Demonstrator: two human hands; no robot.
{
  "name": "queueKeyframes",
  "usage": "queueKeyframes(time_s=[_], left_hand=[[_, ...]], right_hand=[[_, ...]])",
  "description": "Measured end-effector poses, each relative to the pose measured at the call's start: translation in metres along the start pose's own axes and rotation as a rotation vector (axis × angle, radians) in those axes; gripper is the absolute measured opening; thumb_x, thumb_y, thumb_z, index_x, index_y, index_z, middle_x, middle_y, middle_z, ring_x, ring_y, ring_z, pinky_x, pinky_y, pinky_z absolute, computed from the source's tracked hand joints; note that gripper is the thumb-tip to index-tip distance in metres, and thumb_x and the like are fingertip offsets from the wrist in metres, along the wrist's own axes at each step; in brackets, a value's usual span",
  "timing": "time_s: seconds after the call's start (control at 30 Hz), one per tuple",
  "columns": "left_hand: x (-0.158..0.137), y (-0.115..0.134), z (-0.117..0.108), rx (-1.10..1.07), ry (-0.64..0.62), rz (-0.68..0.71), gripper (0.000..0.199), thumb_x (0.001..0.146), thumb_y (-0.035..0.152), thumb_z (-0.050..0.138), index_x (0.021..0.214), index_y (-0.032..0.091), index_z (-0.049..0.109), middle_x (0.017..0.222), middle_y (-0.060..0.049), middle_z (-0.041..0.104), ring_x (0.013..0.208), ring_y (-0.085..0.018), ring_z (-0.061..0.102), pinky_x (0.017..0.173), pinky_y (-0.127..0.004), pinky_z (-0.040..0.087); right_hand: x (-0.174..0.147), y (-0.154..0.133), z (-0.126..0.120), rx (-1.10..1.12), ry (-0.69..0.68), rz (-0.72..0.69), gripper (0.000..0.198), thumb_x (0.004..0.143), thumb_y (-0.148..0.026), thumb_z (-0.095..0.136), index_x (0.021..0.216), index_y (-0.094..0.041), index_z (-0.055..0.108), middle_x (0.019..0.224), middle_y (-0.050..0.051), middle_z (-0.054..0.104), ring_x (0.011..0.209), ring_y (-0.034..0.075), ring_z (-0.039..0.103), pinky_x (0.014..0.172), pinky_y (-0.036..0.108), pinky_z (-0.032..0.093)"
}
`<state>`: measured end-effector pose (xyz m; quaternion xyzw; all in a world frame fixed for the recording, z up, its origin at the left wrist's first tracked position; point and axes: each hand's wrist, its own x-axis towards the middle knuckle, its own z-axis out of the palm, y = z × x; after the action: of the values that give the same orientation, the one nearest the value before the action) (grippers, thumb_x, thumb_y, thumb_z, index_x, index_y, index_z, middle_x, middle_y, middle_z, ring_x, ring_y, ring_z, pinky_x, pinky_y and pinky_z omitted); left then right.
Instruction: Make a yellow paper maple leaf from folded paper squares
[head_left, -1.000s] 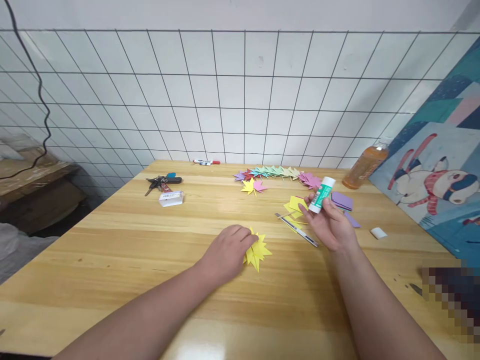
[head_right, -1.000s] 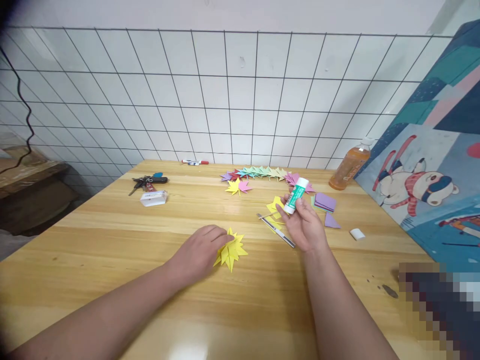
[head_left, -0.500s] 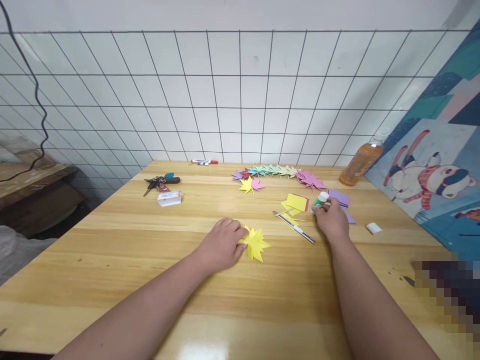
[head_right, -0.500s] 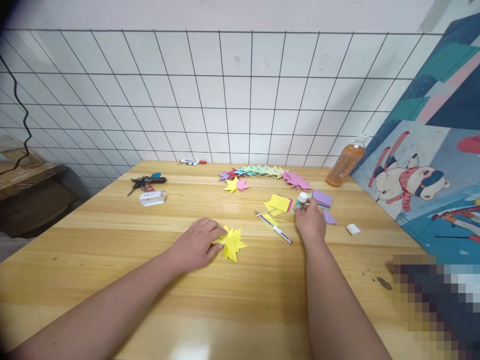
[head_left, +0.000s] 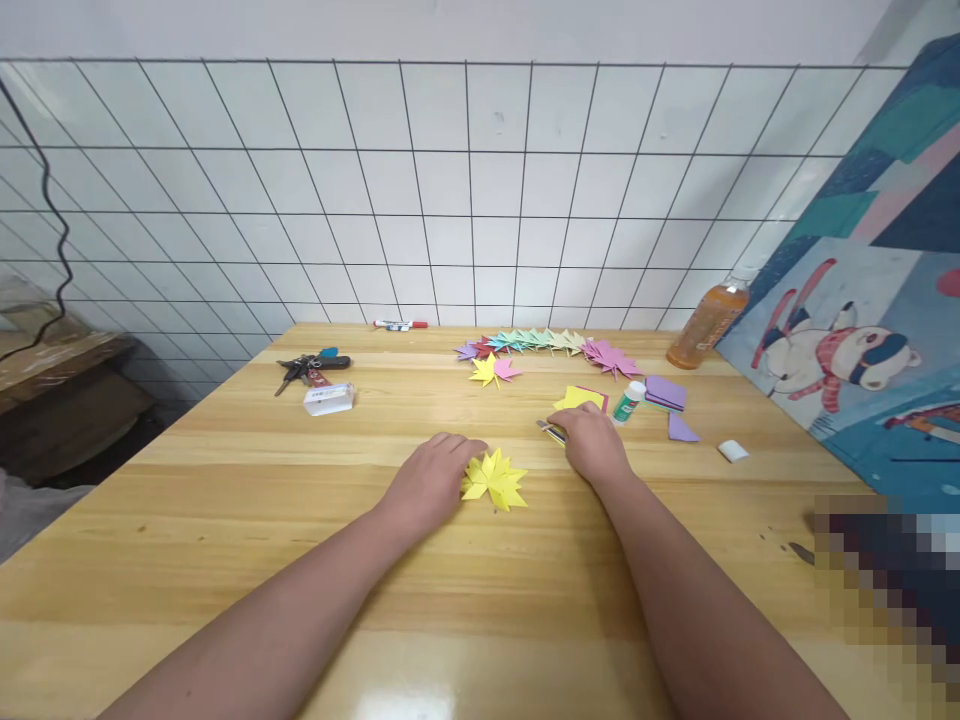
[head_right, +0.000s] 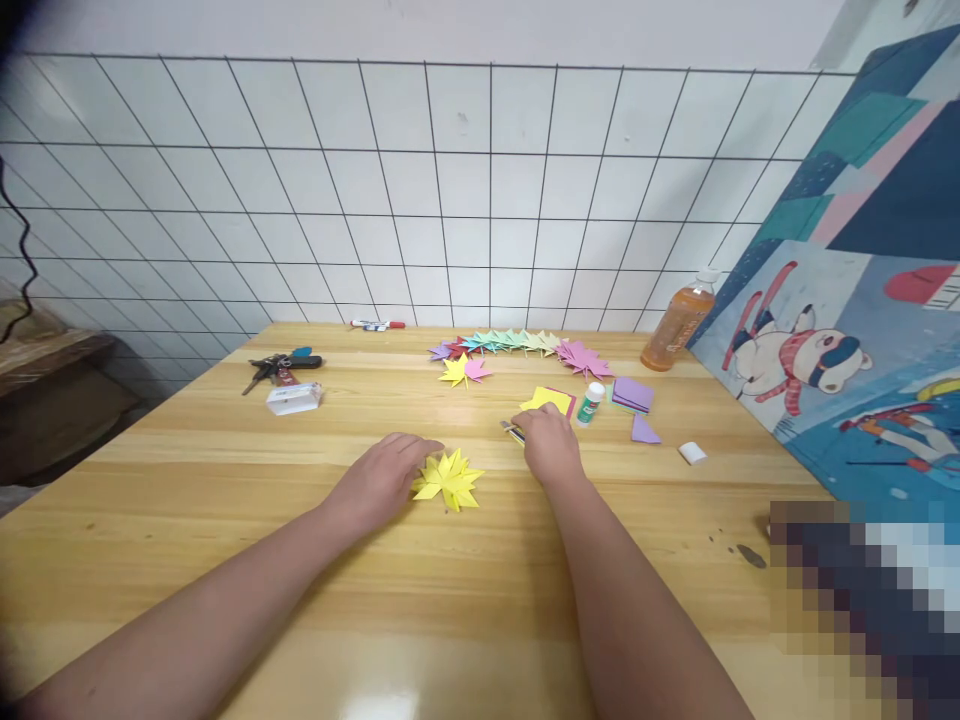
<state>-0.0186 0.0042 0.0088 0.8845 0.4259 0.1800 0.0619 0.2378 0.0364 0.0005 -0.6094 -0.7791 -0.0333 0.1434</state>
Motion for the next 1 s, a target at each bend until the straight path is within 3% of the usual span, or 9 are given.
queueKeyframes(time_s=[0.1,0.23,0.43,0.57,0.73,0.8,0.87,0.93,1.0], left_hand=[[0.001,-0.006,0.000,-0.049,-0.081,0.119,0.066,0.060,-0.008,0.044,0.117,0.024,0.052,0.113,-0.002,0.060,0.107,-0.018,0.050,0.092,-0.032,0.040],[0.000,-0.008,0.001,-0.054,-0.160,0.134,0.076,0.059,-0.008,0.043,0.126,0.026,0.044,0.113,-0.003,0.060,0.104,-0.018,0.053,0.086,-0.032,0.044],[-0.001,-0.007,0.001,-0.036,-0.102,0.118,0.078,0.059,-0.007,0.044,0.129,0.027,0.043,0.117,-0.004,0.058,0.109,-0.020,0.052,0.090,-0.034,0.043],[-0.001,-0.007,0.001,-0.044,-0.089,0.178,0.079,0.057,-0.009,0.042,0.129,0.026,0.044,0.129,-0.004,0.052,0.118,-0.018,0.047,0.098,-0.037,0.039],[-0.001,-0.008,0.000,-0.086,-0.180,0.293,0.086,0.058,-0.008,0.040,0.134,0.032,0.038,0.134,0.002,0.049,0.124,-0.016,0.043,0.103,-0.037,0.036],[-0.001,-0.007,-0.001,-0.098,-0.190,0.278,0.081,0.062,-0.006,0.041,0.134,0.031,0.038,0.130,-0.001,0.053,0.119,-0.017,0.047,0.099,-0.035,0.040],[-0.002,-0.006,-0.003,-0.107,-0.177,0.259,0.078,0.064,-0.004,0.042,0.135,0.028,0.037,0.125,-0.004,0.056,0.114,-0.018,0.051,0.095,-0.035,0.042],[-0.003,-0.004,-0.004,-0.116,-0.152,0.253,0.075,0.065,-0.003,0.043,0.134,0.026,0.037,0.119,-0.005,0.058,0.109,-0.018,0.053,0.094,-0.035,0.043],[-0.003,-0.002,-0.005,-0.112,-0.121,0.231,0.073,0.066,-0.002,0.043,0.134,0.025,0.037,0.115,-0.005,0.059,0.107,-0.020,0.053,0.093,-0.036,0.043]], right_hand=[[-0.003,0.001,-0.013,-0.035,0.054,0.021,0.026,0.087,-0.017,0.044,0.091,-0.022,0.070,0.087,0.007,0.068,0.088,0.022,0.050,0.079,0.031,0.036],[-0.010,0.009,-0.025,-0.023,0.208,0.115,0.028,0.089,-0.020,0.041,0.099,-0.021,0.068,0.092,0.006,0.068,0.089,0.022,0.049,0.079,0.032,0.035],[-0.010,0.019,-0.015,-0.049,0.016,-0.105,0.040,0.082,-0.008,0.045,0.105,-0.031,0.066,0.122,-0.002,0.058,0.098,0.021,0.047,0.088,0.034,0.033],[-0.003,0.014,-0.011,-0.070,-0.002,-0.106,0.028,0.086,-0.018,0.048,0.099,-0.031,0.068,0.119,-0.002,0.059,0.095,0.022,0.047,0.082,0.034,0.034],[-0.001,0.003,-0.016,0.003,0.034,-0.067,0.017,0.084,-0.021,0.052,0.084,-0.024,0.069,0.106,0.002,0.064,0.094,0.020,0.048,0.080,0.030,0.035],[-0.006,0.004,-0.024,0.052,0.123,0.031,0.017,0.084,-0.023,0.051,0.087,-0.025,0.068,0.093,0.004,0.065,0.089,0.020,0.050,0.077,0.029,0.036],[-0.013,0.011,-0.036,0.062,0.269,0.244,0.018,0.085,-0.029,0.050,0.090,-0.026,0.067,0.080,0.005,0.062,0.081,0.020,0.052,0.071,0.030,0.037],[-0.021,0.023,-0.050,0.012,0.479,0.507,0.024,0.085,-0.035,0.047,0.096,-0.025,0.066,0.082,0.008,0.061,0.080,0.023,0.051,0.068,0.033,0.037],[-0.028,0.037,-0.062,-0.043,0.619,0.659,0.027,0.085,-0.032,0.046,0.102,-0.022,0.064,0.089,0.010,0.061,0.087,0.027,0.050,0.073,0.038,0.037]])
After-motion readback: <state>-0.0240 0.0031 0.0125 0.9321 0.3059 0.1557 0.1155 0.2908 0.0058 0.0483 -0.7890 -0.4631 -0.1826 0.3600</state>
